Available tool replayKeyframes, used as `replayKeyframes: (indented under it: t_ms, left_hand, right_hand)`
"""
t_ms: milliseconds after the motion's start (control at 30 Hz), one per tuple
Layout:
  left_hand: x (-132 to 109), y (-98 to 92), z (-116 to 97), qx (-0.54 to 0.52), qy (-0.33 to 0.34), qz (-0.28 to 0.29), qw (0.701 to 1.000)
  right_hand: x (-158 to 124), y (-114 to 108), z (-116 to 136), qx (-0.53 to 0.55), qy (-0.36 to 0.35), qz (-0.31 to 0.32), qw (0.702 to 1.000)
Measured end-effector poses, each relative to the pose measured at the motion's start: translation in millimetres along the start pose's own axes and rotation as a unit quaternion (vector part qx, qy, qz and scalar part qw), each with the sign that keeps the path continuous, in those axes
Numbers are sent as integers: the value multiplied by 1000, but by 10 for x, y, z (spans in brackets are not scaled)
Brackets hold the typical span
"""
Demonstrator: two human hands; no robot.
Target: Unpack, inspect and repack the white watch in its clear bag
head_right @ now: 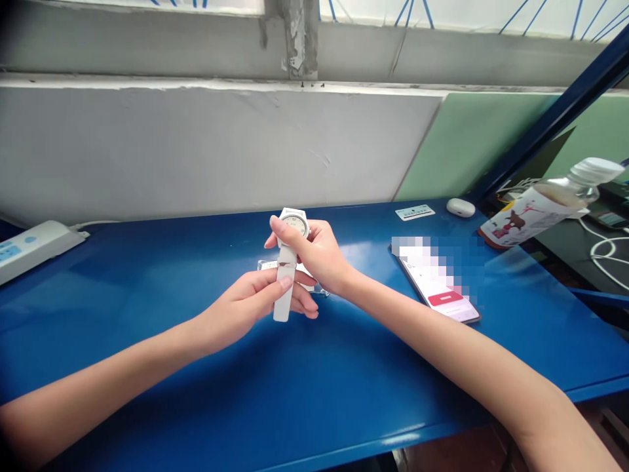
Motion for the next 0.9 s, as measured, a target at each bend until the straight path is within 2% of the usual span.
replayKeyframes:
  t_ms: [167,233,333,467,533,733,900]
  left_hand:
    - [20,12,47,-123,-57,-17,991]
    - [23,20,61,-156,-73,-20,985]
    - [26,31,73,-187,-85,-35,978]
    - [29,47,71,-187,-95,-65,975]
    - [32,56,65,-182,-105,-73,975]
    - [33,64,61,-174,-123,-80,974]
    - [17,60,94,-175,-136,-77,972]
  right_hand:
    - [55,-95,-87,-19,-24,-28,999]
    - [58,-106,-111,-9,-12,-11,1000]
    - [47,-76,-131,38,21,47,998]
    - [25,-23,-135,122,69,143,980]
    - [19,-17,-136,144,93,171,970]
    - [24,-46,-141,160,128,182,962]
    - [41,-65,-135,174,127,168,962]
Point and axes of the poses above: each hand's wrist, its own x-axis towards the middle knuckle, its own y-axis out of the palm, z = x × y, the point moved 1 cm from there along x, towards the middle knuckle, and after that the axes turned 10 degrees about y, right-handed, at the moved point
